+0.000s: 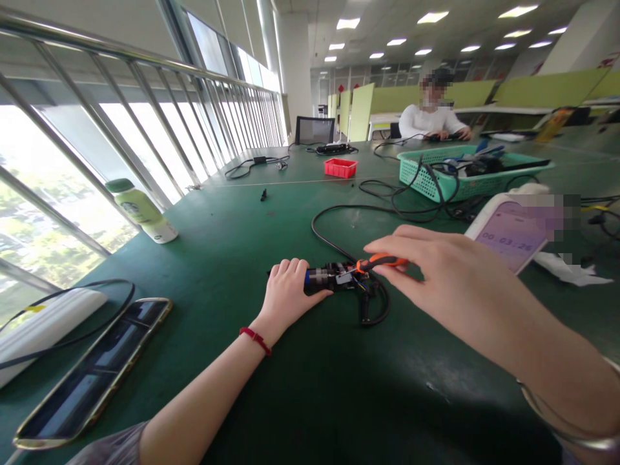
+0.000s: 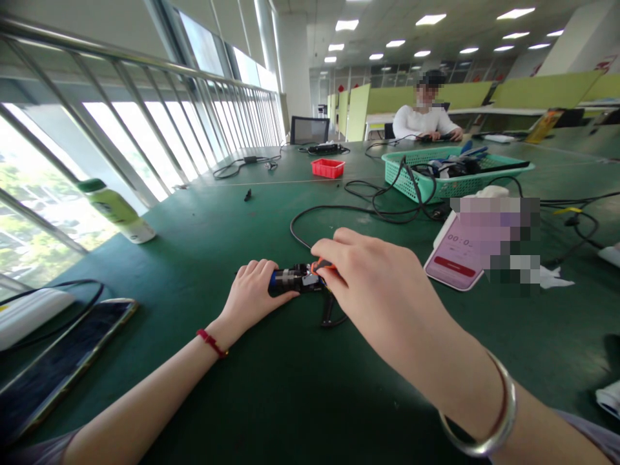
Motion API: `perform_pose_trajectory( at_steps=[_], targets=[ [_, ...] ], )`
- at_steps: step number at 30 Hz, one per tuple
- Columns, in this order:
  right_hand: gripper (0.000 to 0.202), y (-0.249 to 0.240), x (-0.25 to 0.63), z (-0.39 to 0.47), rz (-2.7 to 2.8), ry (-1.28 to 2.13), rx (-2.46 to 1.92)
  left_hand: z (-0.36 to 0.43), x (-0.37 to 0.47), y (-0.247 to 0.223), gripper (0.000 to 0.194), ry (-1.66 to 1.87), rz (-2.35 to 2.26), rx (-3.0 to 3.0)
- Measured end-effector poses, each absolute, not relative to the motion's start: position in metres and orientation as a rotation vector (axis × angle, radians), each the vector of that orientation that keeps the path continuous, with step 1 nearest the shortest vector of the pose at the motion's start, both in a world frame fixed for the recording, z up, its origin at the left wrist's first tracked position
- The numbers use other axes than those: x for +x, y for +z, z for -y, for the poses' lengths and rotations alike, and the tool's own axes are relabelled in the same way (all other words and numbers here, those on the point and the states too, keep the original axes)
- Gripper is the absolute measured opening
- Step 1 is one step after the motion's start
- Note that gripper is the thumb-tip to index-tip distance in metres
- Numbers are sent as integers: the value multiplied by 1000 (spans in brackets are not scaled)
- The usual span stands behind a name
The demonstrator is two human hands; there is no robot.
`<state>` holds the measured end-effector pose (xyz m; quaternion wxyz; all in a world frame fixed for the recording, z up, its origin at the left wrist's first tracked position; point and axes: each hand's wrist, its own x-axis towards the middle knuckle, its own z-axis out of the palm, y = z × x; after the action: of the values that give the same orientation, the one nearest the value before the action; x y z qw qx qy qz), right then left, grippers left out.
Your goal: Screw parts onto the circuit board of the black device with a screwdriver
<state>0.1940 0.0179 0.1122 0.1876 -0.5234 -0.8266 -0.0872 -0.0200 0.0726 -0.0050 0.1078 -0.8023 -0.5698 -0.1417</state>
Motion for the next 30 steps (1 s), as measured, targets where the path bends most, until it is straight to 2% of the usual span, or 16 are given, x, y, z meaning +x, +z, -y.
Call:
perform_pose_trajectory(
  at_steps=[2,7,13,17,21,26,30],
  targets=[
    [11,111,194,-20,2269,-280,-1576,-73,-20,-5,46,-427,1679,-2366],
    [24,109,190,-17,2244,-295,-1602,-73,-21,-6,46,-456,1684,-2388],
    [18,112,192,-14,2342,-281,-1446,-74,-22,-8,48,-440,1664,-2368],
    [14,114,195,-22,2277,-253,-1544,-74,-21,-8,47,-442,1667,-2372],
    [31,115,193,-23,2223,-233,-1654,-73,-22,-7,47,-450,1670,-2383],
    [7,115,195,-19,2294,-264,-1504,-73,-21,-6,46,-451,1672,-2379],
    [9,116,195,-21,2297,-242,-1515,-74,-21,-7,46,-455,1675,-2379]
  ],
)
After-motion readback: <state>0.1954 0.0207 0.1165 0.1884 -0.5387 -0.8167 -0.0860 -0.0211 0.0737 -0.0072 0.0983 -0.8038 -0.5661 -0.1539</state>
